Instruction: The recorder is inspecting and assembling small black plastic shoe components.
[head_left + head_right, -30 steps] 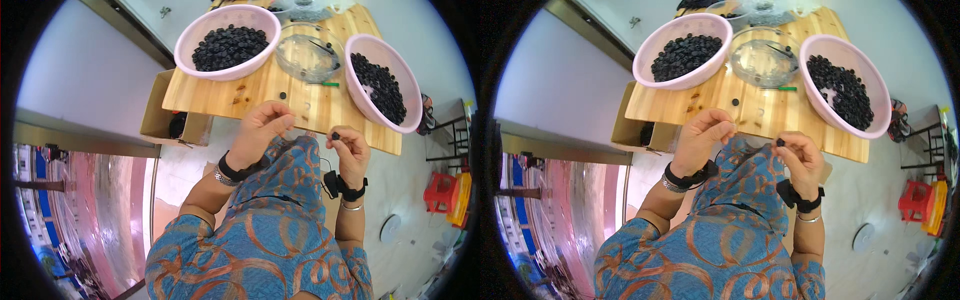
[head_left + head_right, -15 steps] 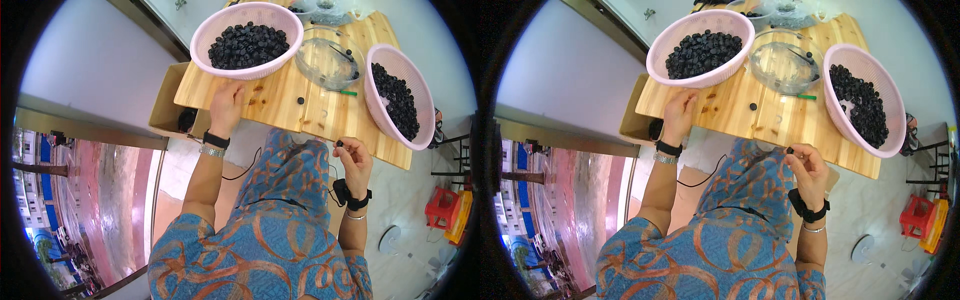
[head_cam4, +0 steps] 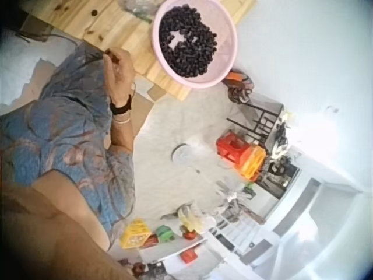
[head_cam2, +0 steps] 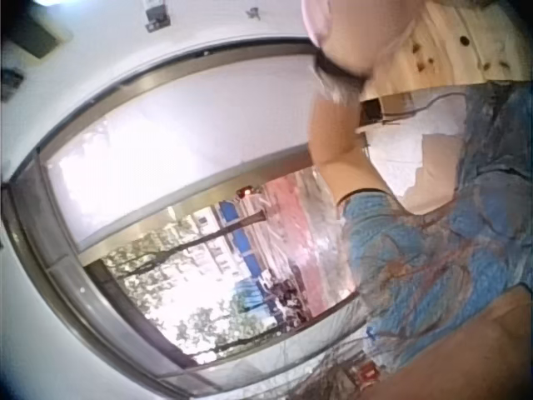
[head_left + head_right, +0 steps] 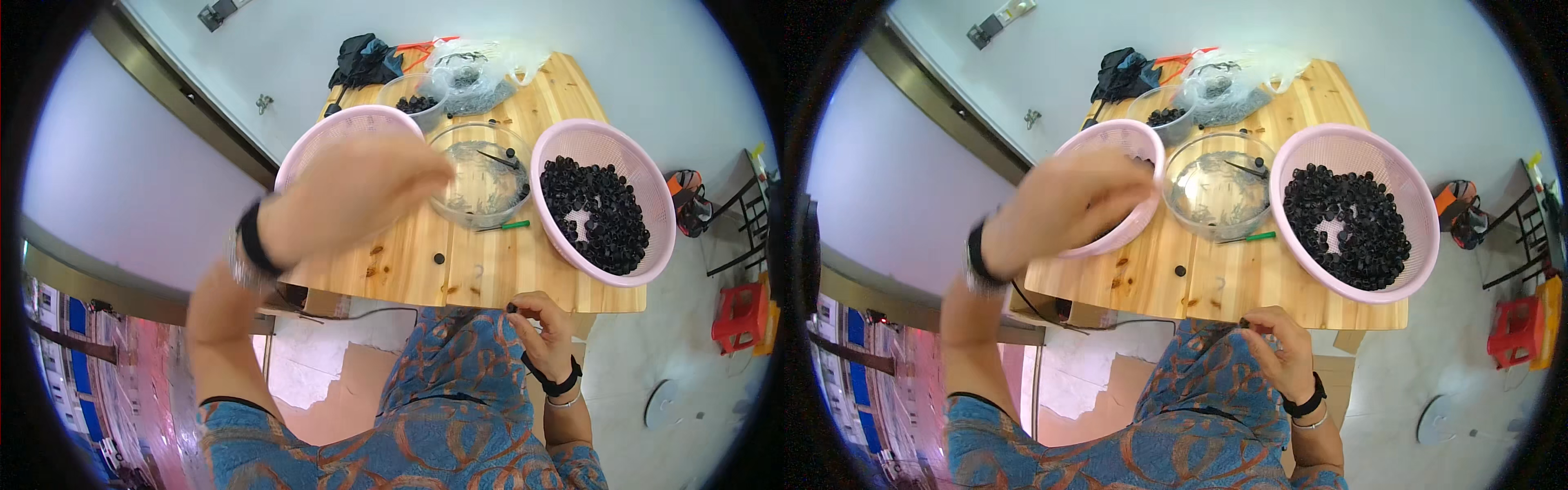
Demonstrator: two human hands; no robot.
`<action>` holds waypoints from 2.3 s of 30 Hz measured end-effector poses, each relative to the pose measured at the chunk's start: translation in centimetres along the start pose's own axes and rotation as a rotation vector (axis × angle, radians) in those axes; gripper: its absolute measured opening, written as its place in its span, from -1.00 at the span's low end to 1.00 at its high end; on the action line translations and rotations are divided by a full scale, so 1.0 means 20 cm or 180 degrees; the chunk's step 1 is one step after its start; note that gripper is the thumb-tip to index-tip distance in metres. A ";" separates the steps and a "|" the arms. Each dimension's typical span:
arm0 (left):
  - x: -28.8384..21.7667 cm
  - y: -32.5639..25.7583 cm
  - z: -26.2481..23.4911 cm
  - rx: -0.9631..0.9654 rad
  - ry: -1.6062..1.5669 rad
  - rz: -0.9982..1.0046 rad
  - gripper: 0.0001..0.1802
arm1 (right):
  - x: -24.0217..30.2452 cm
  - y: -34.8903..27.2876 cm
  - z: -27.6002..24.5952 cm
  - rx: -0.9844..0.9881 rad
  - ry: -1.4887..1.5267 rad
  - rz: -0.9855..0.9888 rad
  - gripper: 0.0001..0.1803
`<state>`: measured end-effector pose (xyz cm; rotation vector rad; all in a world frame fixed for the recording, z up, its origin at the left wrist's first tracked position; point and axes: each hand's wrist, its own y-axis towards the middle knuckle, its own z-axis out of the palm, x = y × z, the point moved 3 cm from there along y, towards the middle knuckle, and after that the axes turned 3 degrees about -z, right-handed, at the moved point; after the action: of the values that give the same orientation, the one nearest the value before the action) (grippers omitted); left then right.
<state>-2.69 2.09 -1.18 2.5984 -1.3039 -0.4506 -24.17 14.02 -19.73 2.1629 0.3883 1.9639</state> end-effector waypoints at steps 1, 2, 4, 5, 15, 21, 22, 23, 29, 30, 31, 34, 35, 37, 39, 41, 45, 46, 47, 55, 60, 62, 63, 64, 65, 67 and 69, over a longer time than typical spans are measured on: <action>0.08 0.13 0.01 -0.0009 0.0117 0.0234 -0.85 | -0.01 0.01 0.00 -0.0012 0.0023 0.0015 -0.80; 0.15 0.27 0.02 0.0343 0.0176 0.0008 -0.84 | 0.00 0.02 0.00 0.0050 -0.0031 -0.0072 -0.80; 0.30 0.51 0.13 0.0969 0.0246 -0.0179 -0.83 | -0.01 0.03 0.00 0.0096 -0.0081 -0.0108 -0.80; 0.38 0.60 0.24 0.1235 0.0277 -0.0133 -0.82 | -0.03 0.03 0.00 0.0078 0.0063 0.0024 -0.80; 0.48 0.68 0.92 0.1902 0.1324 -0.0527 -0.81 | -0.08 0.00 -0.10 0.0117 0.0011 0.0105 -0.79; 0.48 0.64 0.95 0.1876 0.1330 -0.0792 -0.85 | -0.07 -0.02 -0.10 0.0084 0.0066 -0.0096 -0.79; 0.49 0.64 0.95 0.1807 0.1327 -0.0832 -0.83 | -0.08 -0.02 -0.10 0.0106 0.0087 -0.0078 -0.79; 0.50 0.63 0.95 0.1742 0.1321 -0.0881 -0.81 | -0.09 -0.02 -0.10 0.0102 0.0088 -0.0095 -0.80; 0.47 0.68 0.93 0.1587 0.1837 -0.1088 -0.79 | -0.06 -0.06 -0.10 -0.0029 0.0119 -0.0046 -0.80; 0.48 0.68 0.91 0.1580 0.1788 -0.1050 -0.79 | -0.07 -0.06 -0.10 -0.0086 0.0187 -0.0057 -0.80; 0.48 0.68 0.91 0.1587 0.1705 -0.1083 -0.80 | -0.08 -0.06 -0.10 -0.0149 0.0253 -0.0070 -0.80; 0.43 0.66 0.91 0.1701 0.1910 -0.1097 -0.82 | -0.09 -0.10 -0.08 -0.0086 0.0283 -0.0044 -0.78; 0.42 0.65 0.91 0.1888 0.2050 -0.1253 -0.83 | -0.09 -0.11 -0.07 -0.0063 0.0240 -0.0066 -0.77; 0.40 0.65 0.93 0.2073 0.2169 -0.1380 -0.83 | -0.07 -0.13 -0.08 -0.0076 0.0259 -0.0008 -0.77; 0.40 0.64 0.94 0.2545 0.2222 -0.1146 -0.64 | -0.06 -0.15 -0.08 -0.0085 0.0290 0.0038 -0.77; 0.42 0.61 0.92 0.2261 0.2058 -0.1257 -0.67 | -0.06 -0.16 -0.07 -0.0191 0.0413 0.0094 -0.78; 0.37 0.63 0.76 0.1718 0.1335 -0.1463 -0.69 | -0.06 -0.18 -0.11 -0.0270 0.0388 0.0167 -0.79; 0.37 0.60 0.68 0.0743 0.0876 -0.0676 -0.72 | -0.06 -0.17 -0.11 -0.0322 0.0470 0.0223 -0.78; 0.36 0.58 0.63 0.0501 0.0504 -0.0299 -0.70 | -0.05 -0.17 -0.12 -0.0375 0.0549 0.0279 -0.77; -0.19 -0.01 0.39 0.0495 -0.3217 -0.1550 -0.70 | 0.01 -0.07 -0.02 -0.0390 0.1756 0.0293 -0.76; -0.30 -0.33 0.61 0.0155 -0.4533 -0.2458 -0.77 | 0.04 -0.03 0.06 -0.0306 0.1959 0.0251 -0.75; -0.34 -0.37 0.66 0.0048 -0.4441 -0.2182 -0.77 | 0.03 -0.04 0.08 -0.0286 0.1991 0.0210 -0.75; -0.36 -0.38 0.66 -0.0081 -0.4322 -0.1939 -0.77 | 0.03 -0.05 0.09 -0.0241 0.2053 0.0172 -0.75; -0.40 -0.38 0.65 -0.0175 -0.4374 -0.2044 -0.78 | 0.03 -0.06 0.10 -0.0251 0.2027 0.0171 -0.75; -0.40 -0.39 0.66 -0.0170 -0.4395 -0.2023 -0.78 | 0.04 -0.06 0.11 -0.0236 0.1919 0.0186 -0.75; -0.40 -0.40 0.67 -0.0461 -0.4322 -0.1803 -0.79 | 0.05 -0.07 0.12 -0.0201 0.1790 0.0186 -0.75; -0.41 -0.41 0.66 -0.0476 -0.4068 -0.1783 -0.78 | 0.07 -0.08 0.13 -0.0177 0.1816 0.0162 -0.75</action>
<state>-5.98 13.06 -14.51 2.4184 -0.5570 -2.4208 -21.63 16.10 -19.24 1.5576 0.3529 2.5660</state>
